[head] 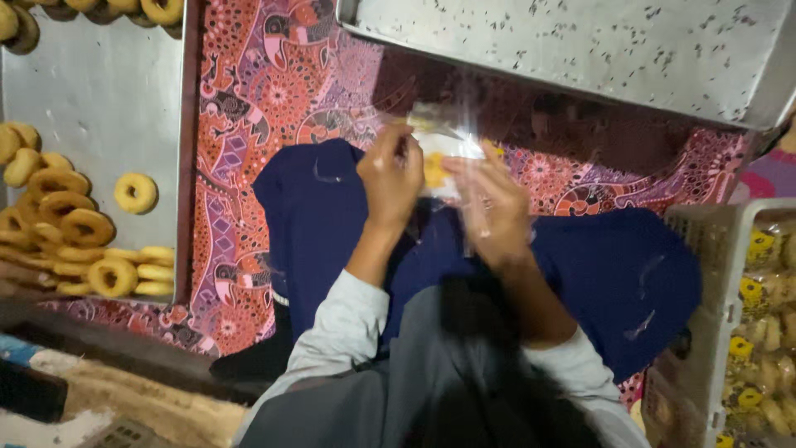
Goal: The person sits on the floor and repeatedly picks donuts from metal trays, places them into clear plastic bags, and sets the sealed bags into a white crate. The person also moves trays and a crate to reorganize the workspace.
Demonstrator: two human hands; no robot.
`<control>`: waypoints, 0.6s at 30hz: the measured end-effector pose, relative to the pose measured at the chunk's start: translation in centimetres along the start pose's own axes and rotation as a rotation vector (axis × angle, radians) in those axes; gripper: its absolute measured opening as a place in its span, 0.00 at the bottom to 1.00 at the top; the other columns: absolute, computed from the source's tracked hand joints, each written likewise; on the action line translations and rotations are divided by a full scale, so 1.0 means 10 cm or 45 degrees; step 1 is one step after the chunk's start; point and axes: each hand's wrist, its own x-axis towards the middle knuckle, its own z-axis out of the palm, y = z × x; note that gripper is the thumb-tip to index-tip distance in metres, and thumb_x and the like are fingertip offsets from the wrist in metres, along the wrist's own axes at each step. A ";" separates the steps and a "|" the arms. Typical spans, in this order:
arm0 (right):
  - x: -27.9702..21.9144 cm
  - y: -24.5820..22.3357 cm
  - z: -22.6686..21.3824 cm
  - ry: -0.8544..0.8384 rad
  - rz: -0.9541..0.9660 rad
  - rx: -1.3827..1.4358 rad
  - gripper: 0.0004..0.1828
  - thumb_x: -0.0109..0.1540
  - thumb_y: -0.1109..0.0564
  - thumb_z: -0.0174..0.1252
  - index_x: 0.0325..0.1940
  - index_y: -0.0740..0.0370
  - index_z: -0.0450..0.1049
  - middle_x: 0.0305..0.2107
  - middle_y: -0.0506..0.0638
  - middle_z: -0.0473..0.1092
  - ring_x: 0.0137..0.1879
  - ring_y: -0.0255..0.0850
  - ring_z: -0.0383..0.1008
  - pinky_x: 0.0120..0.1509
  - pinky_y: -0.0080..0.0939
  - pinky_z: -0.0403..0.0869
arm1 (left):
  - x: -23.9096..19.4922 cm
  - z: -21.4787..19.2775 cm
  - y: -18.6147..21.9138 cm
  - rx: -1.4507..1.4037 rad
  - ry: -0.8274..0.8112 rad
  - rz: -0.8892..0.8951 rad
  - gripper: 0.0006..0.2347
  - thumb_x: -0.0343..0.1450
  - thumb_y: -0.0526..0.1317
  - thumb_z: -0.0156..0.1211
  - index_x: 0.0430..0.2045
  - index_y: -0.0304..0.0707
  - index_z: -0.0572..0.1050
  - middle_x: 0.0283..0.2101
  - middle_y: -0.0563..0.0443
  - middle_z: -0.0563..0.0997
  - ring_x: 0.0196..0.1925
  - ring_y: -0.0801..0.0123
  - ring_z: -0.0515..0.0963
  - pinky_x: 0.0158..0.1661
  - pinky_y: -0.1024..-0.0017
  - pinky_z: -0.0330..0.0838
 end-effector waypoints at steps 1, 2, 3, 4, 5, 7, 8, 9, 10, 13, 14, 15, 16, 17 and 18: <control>0.13 -0.13 0.03 -0.046 -0.010 -0.057 0.13 0.69 0.63 0.56 0.58 0.61 0.77 0.53 0.58 0.77 0.63 0.52 0.78 0.82 0.60 0.62 | 0.01 0.01 0.09 -0.046 -0.045 0.092 0.05 0.69 0.28 0.61 0.37 0.31 0.78 0.38 0.42 0.83 0.38 0.59 0.85 0.42 0.69 0.79; 0.26 -0.21 0.02 -0.092 -0.019 -0.115 0.14 0.68 0.64 0.56 0.58 0.63 0.76 0.52 0.59 0.77 0.62 0.53 0.77 0.82 0.62 0.60 | 0.01 0.00 0.19 -0.092 -0.089 0.184 0.06 0.70 0.28 0.62 0.38 0.32 0.78 0.40 0.42 0.83 0.41 0.58 0.86 0.44 0.68 0.79; 0.36 -0.25 0.01 -0.049 -0.120 -0.179 0.16 0.66 0.64 0.58 0.58 0.65 0.75 0.53 0.61 0.76 0.62 0.55 0.76 0.80 0.66 0.57 | -0.03 -0.03 0.27 -0.136 -0.140 0.271 0.06 0.70 0.28 0.63 0.38 0.33 0.78 0.42 0.42 0.83 0.44 0.56 0.86 0.46 0.68 0.79; 0.46 -0.27 0.02 -0.007 -0.222 -0.243 0.17 0.64 0.64 0.60 0.57 0.68 0.74 0.53 0.62 0.76 0.63 0.56 0.75 0.78 0.70 0.54 | -0.06 -0.07 0.34 -0.191 -0.186 0.292 0.07 0.69 0.28 0.62 0.39 0.35 0.79 0.44 0.43 0.84 0.45 0.58 0.86 0.48 0.68 0.79; 0.56 -0.28 0.03 0.036 -0.337 -0.306 0.19 0.62 0.63 0.61 0.57 0.70 0.73 0.53 0.63 0.75 0.63 0.57 0.75 0.76 0.73 0.51 | -0.05 -0.10 0.39 -0.243 -0.220 0.321 0.09 0.69 0.28 0.62 0.41 0.37 0.79 0.46 0.43 0.84 0.46 0.59 0.86 0.50 0.68 0.79; 0.68 -0.29 0.04 -0.030 -0.347 -0.297 0.21 0.61 0.64 0.62 0.58 0.69 0.75 0.54 0.63 0.74 0.64 0.56 0.74 0.76 0.71 0.53 | 0.05 -0.09 0.41 -0.769 -0.062 0.013 0.16 0.65 0.26 0.63 0.45 0.43 0.77 0.51 0.50 0.82 0.50 0.64 0.84 0.53 0.69 0.78; 0.71 -0.29 0.04 -0.065 -0.352 -0.292 0.22 0.61 0.64 0.63 0.59 0.69 0.76 0.54 0.63 0.74 0.64 0.56 0.74 0.76 0.70 0.54 | 0.13 -0.05 0.38 -1.236 0.142 -0.331 0.21 0.62 0.24 0.63 0.47 0.48 0.76 0.52 0.55 0.81 0.52 0.67 0.82 0.54 0.70 0.77; 0.74 -0.30 0.04 -0.158 -0.411 -0.212 0.20 0.60 0.64 0.64 0.57 0.67 0.78 0.54 0.64 0.75 0.63 0.57 0.75 0.74 0.68 0.58 | 0.22 0.01 0.31 -1.694 0.356 -0.685 0.27 0.59 0.21 0.64 0.50 0.53 0.74 0.54 0.61 0.79 0.54 0.70 0.81 0.55 0.72 0.76; 0.77 -0.32 0.04 -0.251 -0.468 -0.133 0.19 0.59 0.63 0.65 0.54 0.64 0.80 0.53 0.64 0.75 0.62 0.57 0.75 0.73 0.65 0.61 | 0.36 0.04 0.18 -1.742 0.234 -0.738 0.22 0.63 0.24 0.62 0.50 0.48 0.74 0.54 0.54 0.79 0.54 0.65 0.80 0.54 0.68 0.75; 1.16 -0.25 0.03 -0.465 0.096 0.153 0.13 0.56 0.58 0.68 0.45 0.61 0.83 0.38 0.53 0.79 0.43 0.45 0.79 0.52 0.50 0.75 | 0.73 0.06 -0.30 -1.917 0.024 -0.698 0.10 0.73 0.27 0.59 0.47 0.36 0.75 0.50 0.41 0.79 0.51 0.56 0.79 0.54 0.59 0.76; 1.42 -0.14 0.00 -0.523 0.407 0.252 0.11 0.55 0.56 0.69 0.41 0.61 0.83 0.31 0.48 0.80 0.34 0.39 0.80 0.42 0.43 0.79 | 0.82 0.07 -0.45 -1.989 0.048 -0.562 0.08 0.75 0.27 0.59 0.45 0.35 0.75 0.48 0.42 0.79 0.49 0.57 0.79 0.54 0.58 0.76; 1.70 0.02 -0.02 -0.362 0.368 0.170 0.17 0.69 0.51 0.56 0.34 0.63 0.84 0.20 0.47 0.72 0.25 0.33 0.69 0.27 0.40 0.68 | 0.87 0.04 -0.59 -2.052 0.073 -0.424 0.06 0.76 0.26 0.60 0.43 0.35 0.75 0.45 0.43 0.79 0.47 0.58 0.79 0.54 0.57 0.77; 2.07 0.21 0.04 -0.155 0.295 0.128 0.20 0.71 0.44 0.60 0.39 0.63 0.84 0.19 0.49 0.65 0.26 0.32 0.63 0.31 0.38 0.64 | 0.91 0.00 -0.70 -2.089 0.145 -0.541 0.05 0.77 0.28 0.59 0.42 0.38 0.75 0.44 0.46 0.79 0.46 0.60 0.79 0.52 0.58 0.77; 2.47 0.43 0.03 -0.049 0.215 -0.027 0.18 0.70 0.44 0.64 0.42 0.62 0.83 0.25 0.48 0.75 0.30 0.35 0.70 0.35 0.39 0.68 | 0.98 -0.05 -0.79 -2.122 0.219 -0.653 0.05 0.77 0.29 0.59 0.41 0.41 0.75 0.43 0.48 0.79 0.45 0.61 0.79 0.49 0.60 0.76; 2.85 0.65 0.04 0.156 -0.414 -0.177 0.18 0.69 0.48 0.67 0.47 0.69 0.82 0.38 0.57 0.80 0.42 0.47 0.81 0.48 0.45 0.76 | 1.04 -0.08 -0.85 -2.155 0.295 -0.765 0.04 0.77 0.31 0.59 0.40 0.44 0.76 0.42 0.50 0.79 0.45 0.63 0.79 0.46 0.61 0.76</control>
